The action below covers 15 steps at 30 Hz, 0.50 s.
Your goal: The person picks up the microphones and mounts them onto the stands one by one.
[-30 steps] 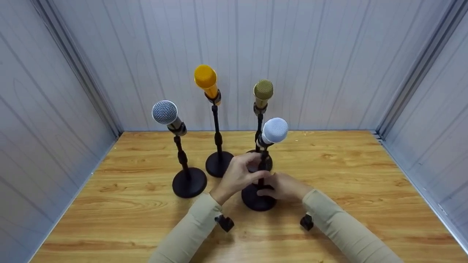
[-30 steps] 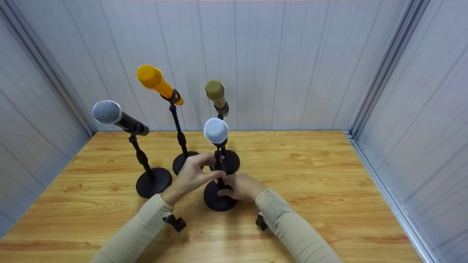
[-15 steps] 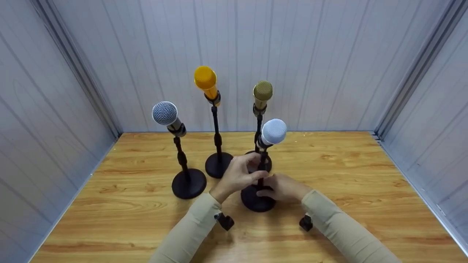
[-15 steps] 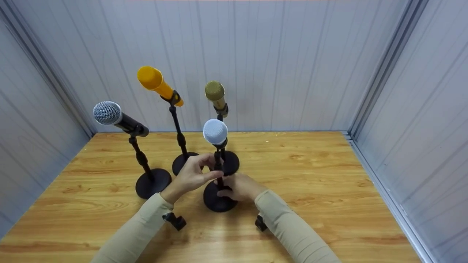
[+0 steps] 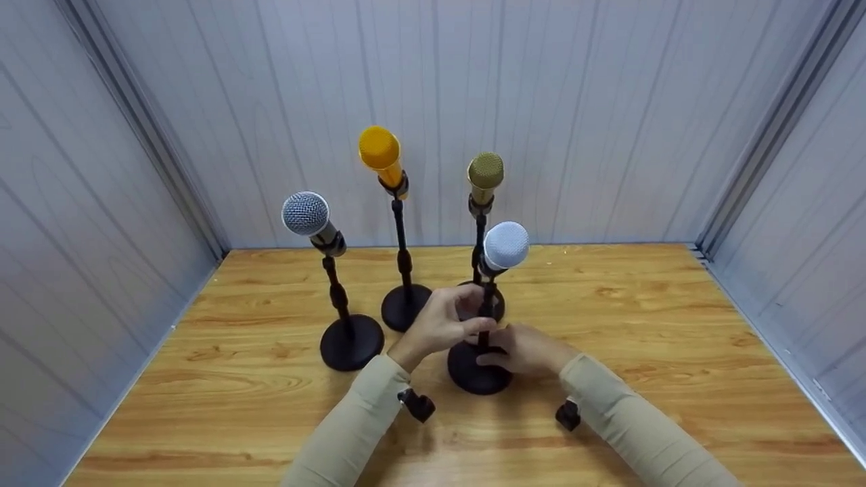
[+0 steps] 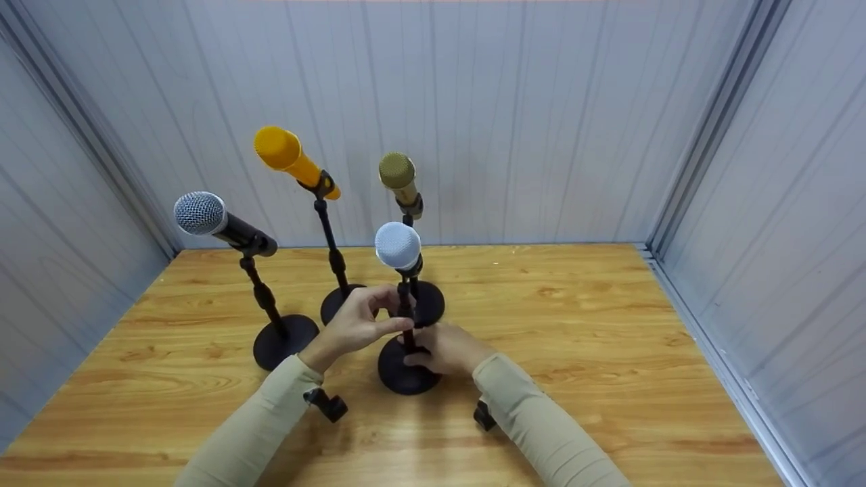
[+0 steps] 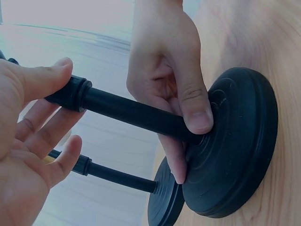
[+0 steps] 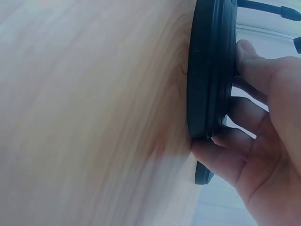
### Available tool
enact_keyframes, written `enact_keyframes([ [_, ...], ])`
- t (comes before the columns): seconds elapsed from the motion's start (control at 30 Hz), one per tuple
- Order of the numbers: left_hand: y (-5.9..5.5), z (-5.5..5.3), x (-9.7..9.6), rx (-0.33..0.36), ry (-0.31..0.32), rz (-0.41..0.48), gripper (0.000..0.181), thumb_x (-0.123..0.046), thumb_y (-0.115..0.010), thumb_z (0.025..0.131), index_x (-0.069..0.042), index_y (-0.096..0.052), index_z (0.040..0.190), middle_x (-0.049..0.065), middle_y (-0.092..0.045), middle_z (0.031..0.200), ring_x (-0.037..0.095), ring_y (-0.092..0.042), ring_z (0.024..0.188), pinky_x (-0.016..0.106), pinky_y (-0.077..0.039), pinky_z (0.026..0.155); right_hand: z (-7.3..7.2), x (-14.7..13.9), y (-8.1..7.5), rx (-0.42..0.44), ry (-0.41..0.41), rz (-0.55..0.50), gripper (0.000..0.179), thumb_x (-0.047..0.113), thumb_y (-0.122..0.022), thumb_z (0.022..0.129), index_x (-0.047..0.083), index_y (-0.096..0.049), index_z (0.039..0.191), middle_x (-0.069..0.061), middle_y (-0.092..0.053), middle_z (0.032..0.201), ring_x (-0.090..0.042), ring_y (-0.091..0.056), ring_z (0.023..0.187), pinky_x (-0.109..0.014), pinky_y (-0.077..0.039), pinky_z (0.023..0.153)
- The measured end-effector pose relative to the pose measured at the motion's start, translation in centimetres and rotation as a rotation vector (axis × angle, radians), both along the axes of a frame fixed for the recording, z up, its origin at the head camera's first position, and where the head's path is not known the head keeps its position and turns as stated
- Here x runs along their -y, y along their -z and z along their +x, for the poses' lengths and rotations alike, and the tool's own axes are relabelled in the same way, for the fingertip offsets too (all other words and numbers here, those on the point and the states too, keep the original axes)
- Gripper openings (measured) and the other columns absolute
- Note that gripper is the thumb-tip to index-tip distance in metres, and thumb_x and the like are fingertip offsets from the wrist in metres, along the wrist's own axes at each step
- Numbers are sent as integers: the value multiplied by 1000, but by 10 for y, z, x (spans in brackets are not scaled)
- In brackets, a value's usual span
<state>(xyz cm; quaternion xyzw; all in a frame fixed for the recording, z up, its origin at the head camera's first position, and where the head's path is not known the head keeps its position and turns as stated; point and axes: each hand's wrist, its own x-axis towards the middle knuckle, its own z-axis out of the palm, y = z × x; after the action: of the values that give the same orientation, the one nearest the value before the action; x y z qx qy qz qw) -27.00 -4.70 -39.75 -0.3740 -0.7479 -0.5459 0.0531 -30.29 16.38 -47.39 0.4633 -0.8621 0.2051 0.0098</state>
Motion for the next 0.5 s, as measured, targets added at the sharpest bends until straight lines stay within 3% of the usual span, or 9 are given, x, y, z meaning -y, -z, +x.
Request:
enact_keyframes([
  [0.23, 1, -2, -2, -7, 21, 3, 18, -5, -78, 89, -1, -71, 106, 18, -71, 94, 28, -68, 83, 29, -56, 75, 1, -4, 0, -2, 18, 19, 33, 31, -66, 101, 12, -71, 127, -6, -74, 112, -22, -70, 101, -40, -57, 86],
  [0.37, 2, 0, -2, 11, 18, 17, 19, -4, -78, 89, 0, -71, 106, 18, -71, 95, 27, -68, 84, 30, -56, 76, 0, -4, 0, 33, 27, 29, 34, 33, -65, 101, 14, -70, 129, -4, -73, 117, -21, -69, 106, -40, -56, 90],
  [0.5, 7, -3, -1, 34, -6, 25, 21, 1, -78, 88, 0, -71, 108, 19, -72, 95, 29, -69, 85, 39, -57, 78, -2, -2, 0, 37, 22, 24, 33, 35, -64, 102, 15, -71, 127, -3, -73, 116, -20, -69, 106, -39, -55, 90],
])
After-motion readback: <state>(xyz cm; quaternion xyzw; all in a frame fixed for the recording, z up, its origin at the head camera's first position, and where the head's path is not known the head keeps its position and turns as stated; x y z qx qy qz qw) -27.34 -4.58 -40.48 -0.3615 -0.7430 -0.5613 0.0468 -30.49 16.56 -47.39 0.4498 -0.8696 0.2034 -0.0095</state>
